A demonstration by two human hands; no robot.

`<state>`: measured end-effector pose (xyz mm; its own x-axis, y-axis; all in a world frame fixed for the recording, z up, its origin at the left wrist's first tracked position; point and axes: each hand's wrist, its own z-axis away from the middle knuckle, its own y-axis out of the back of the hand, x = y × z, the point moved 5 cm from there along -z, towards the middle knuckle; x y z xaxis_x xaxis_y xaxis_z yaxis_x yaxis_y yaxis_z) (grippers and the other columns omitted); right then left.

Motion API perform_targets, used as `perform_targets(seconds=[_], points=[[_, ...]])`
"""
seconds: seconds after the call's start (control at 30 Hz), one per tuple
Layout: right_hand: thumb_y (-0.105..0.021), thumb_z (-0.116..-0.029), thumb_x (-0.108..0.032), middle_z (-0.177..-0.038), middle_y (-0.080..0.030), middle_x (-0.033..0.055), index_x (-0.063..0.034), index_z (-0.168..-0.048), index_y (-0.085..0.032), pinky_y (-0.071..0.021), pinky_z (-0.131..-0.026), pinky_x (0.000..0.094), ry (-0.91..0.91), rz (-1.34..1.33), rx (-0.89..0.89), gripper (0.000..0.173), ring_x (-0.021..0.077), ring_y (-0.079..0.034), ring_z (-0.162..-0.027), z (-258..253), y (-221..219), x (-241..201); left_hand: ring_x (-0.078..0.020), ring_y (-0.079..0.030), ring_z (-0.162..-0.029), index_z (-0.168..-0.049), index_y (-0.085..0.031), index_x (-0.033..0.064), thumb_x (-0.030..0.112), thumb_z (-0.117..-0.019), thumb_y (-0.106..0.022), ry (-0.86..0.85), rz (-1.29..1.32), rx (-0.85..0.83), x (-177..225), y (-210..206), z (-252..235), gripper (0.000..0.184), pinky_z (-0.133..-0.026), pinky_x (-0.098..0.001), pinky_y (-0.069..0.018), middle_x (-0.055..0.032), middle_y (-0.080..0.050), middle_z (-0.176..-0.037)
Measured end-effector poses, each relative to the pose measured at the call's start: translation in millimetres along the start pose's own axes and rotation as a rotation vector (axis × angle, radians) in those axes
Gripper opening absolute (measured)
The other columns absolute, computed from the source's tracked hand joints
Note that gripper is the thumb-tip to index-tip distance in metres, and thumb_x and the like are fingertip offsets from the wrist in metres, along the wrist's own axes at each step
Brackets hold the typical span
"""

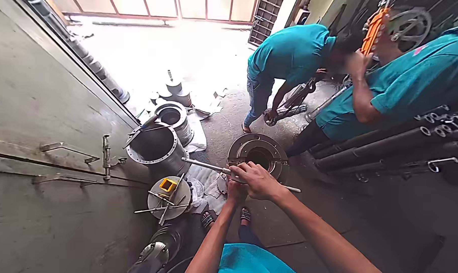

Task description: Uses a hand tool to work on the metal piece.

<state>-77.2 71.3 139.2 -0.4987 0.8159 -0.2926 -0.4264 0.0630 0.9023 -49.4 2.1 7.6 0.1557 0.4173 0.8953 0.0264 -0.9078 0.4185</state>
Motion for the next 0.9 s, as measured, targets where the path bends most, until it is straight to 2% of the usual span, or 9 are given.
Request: perform_targets(seconds=[0.07,0.17,0.3,0.4,0.43,0.53,0.63,0.8,0.9], points=[[-0.073,-0.0859,-0.011,-0.137,-0.061,0.0142,-0.0234,-0.151,-0.048,-0.0488,-0.09,0.0597,0.139,0.033,-0.006,0.071,0.041,-0.058,-0.122,0,1,-1,-0.0384,-0.066,-0.115,-0.115,-0.068,-0.0117,0.019,-0.0865,-0.072,0.081,0.028,-0.037,-8,-2,0,0.043,-0.105,-0.0522,-0.0475,-0.0276,-0.07,-0.115],[-0.06,-0.0979,-0.009,-0.129,-0.066,0.0066,-0.0289,-0.137,-0.06,-0.0468,-0.098,0.0588,0.394,0.177,0.093,0.044,0.034,-0.059,-0.123,6,-6,-4,-0.0221,-0.05,-0.139,-0.147,-0.04,-0.0141,0.014,-0.0964,-0.063,0.199,0.37,-0.007,-12,-3,-2,0.062,-0.121,-0.0367,-0.0342,-0.0246,-0.056,-0.143],[-0.062,-0.0924,0.0,-0.134,-0.066,0.0021,-0.0245,-0.111,-0.075,-0.0382,-0.11,0.0596,0.56,0.227,0.194,0.033,0.0303,-0.053,-0.135,35,-3,-9,-0.0261,-0.054,-0.137,-0.12,-0.069,-0.0108,0.011,-0.0984,-0.049,-0.089,0.409,0.039,-7,2,-7,0.037,-0.127,-0.0511,-0.0085,-0.0183,-0.07,-0.129],[-0.065,-0.0897,-0.004,-0.137,-0.066,0.0021,-0.0124,-0.091,-0.076,-0.0405,-0.111,0.0566,0.403,0.108,0.304,0.013,0.0297,-0.052,-0.138,50,4,0,-0.0305,-0.06,-0.131,-0.11,-0.078,0.0031,0.017,-0.0932,-0.057,-0.327,0.107,0.082,5,6,-8,0.03,-0.121,-0.0695,-0.0082,-0.0114,-0.074,-0.122],[-0.068,-0.0859,-0.011,-0.141,-0.064,0.0045,-0.0121,-0.096,-0.074,-0.0441,-0.107,0.0574,0.297,0.056,0.347,0.012,0.0311,-0.052,-0.137,52,7,4,-0.0288,-0.061,-0.131,-0.111,-0.077,0.0053,0.021,-0.0949,-0.055,-0.343,0.067,0.09,6,5,-7,0.031,-0.12,-0.0704,-0.011,-0.0098,-0.074,-0.122],[-0.076,-0.083,-0.034,-0.156,-0.046,0.0115,-0.0195,-0.139,-0.056,-0.0501,-0.093,0.0585,-0.045,-0.013,0.222,0.061,0.0369,-0.055,-0.13,47,7,11,-0.0282,-0.061,-0.13,-0.112,-0.076,0.0041,0.023,-0.0931,-0.058,-0.322,0.052,0.095,5,2,-6,0.032,-0.12,-0.0697,-0.0142,-0.0098,-0.074,-0.122],[-0.073,-0.0888,-0.026,-0.137,-0.06,0.0145,-0.0277,-0.16,-0.033,-0.0525,-0.088,0.0585,-0.203,-0.049,-0.037,0.082,0.0373,-0.066,-0.112,36,1,12,-0.0266,-0.061,-0.131,-0.113,-0.076,0.004,0.029,-0.0924,-0.06,-0.332,0.039,0.089,5,1,-7,0.037,-0.121,-0.0687,-0.0128,-0.0093,-0.074,-0.122],[-0.076,-0.0764,-0.003,-0.14,-0.058,0.0152,-0.0309,-0.153,-0.047,-0.049,-0.085,0.062,-0.068,0.048,-0.084,0.086,0.0417,-0.062,-0.113,24,8,11,-0.0268,-0.056,-0.136,-0.123,-0.071,-0.0009,0.014,-0.0917,-0.063,-0.242,0.054,0.061,10,3,-7,0.035,-0.125,-0.0628,-0.0101,-0.0135,-0.068,-0.134],[-0.066,-0.093,-0.009,-0.132,-0.063,0.0126,-0.0325,-0.134,-0.063,-0.0464,-0.094,0.0613,0.197,0.145,0.077,0.047,0.0378,-0.061,-0.117,22,10,10,-0.0207,-0.054,-0.138,-0.124,-0.071,0.0003,0.013,-0.0955,-0.059,-0.167,0.137,0.049,20,6,-6,0.033,-0.126,-0.0601,0.0009,-0.0112,-0.068,-0.135]])
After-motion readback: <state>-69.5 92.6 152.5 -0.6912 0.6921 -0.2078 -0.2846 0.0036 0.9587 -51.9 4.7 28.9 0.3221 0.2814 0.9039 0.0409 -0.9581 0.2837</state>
